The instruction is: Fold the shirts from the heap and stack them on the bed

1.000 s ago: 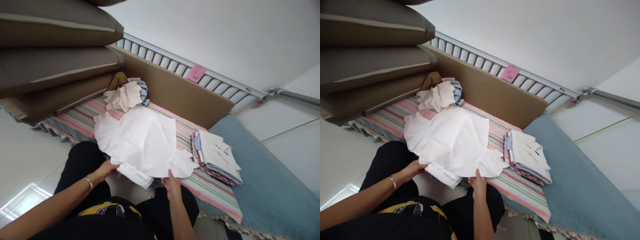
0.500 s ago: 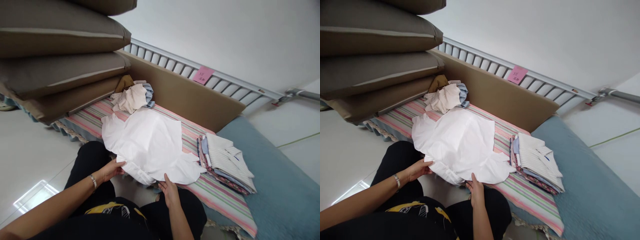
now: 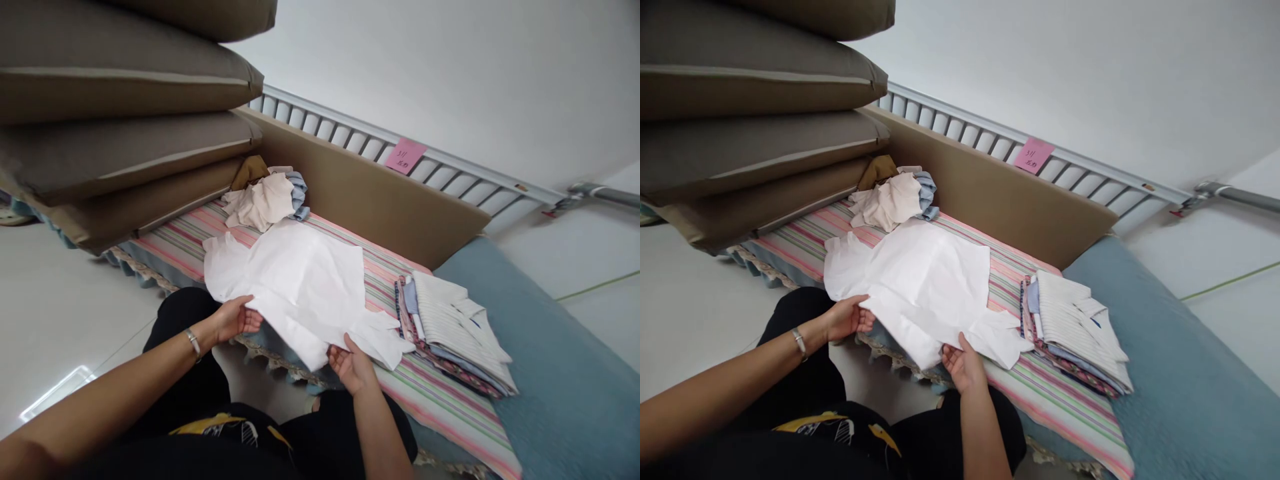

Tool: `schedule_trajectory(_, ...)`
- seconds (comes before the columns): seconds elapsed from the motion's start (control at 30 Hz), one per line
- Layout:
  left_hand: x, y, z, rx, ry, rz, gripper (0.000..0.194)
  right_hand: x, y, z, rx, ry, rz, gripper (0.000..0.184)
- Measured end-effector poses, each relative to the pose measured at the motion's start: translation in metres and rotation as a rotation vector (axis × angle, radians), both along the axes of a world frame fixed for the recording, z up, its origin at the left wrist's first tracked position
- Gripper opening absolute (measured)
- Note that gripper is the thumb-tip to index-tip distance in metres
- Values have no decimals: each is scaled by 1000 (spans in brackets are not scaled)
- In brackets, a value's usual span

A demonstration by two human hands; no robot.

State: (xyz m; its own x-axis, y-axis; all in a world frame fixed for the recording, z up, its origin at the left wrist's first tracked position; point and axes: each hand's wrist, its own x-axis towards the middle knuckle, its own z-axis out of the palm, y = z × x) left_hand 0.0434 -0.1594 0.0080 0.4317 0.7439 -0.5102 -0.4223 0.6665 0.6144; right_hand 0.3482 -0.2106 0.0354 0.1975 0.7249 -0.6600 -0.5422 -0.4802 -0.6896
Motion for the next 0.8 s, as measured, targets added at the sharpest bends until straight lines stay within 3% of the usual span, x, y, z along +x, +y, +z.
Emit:
schedule_trajectory(0.13, 19, 47, 40, 190, -83, 121, 43, 2, 39, 22, 124, 22, -37, 16)
schedule_trajectory(0.23, 30, 70, 53, 385, 26, 154, 44, 4, 59, 26, 270, -29, -79, 21)
schedule_trajectory(0.33, 26, 77, 47, 542, 192, 152, 49, 7, 63, 18, 373, -213, -64, 33)
schedule_trajectory(0.43, 14, 72, 30, 617, 414, 216, 53, 11, 58, 4, 389, -421, -45, 45)
schedule_trajectory(0.6, 1, 64, 5, 645, 600, 291, 38, 18, 57, -14, 380, -823, -1, 47)
schedule_trajectory(0.8, -2, 72, 6, 777, 768, 305, 25, 25, 72, -7, 452, -1034, 116, 37)
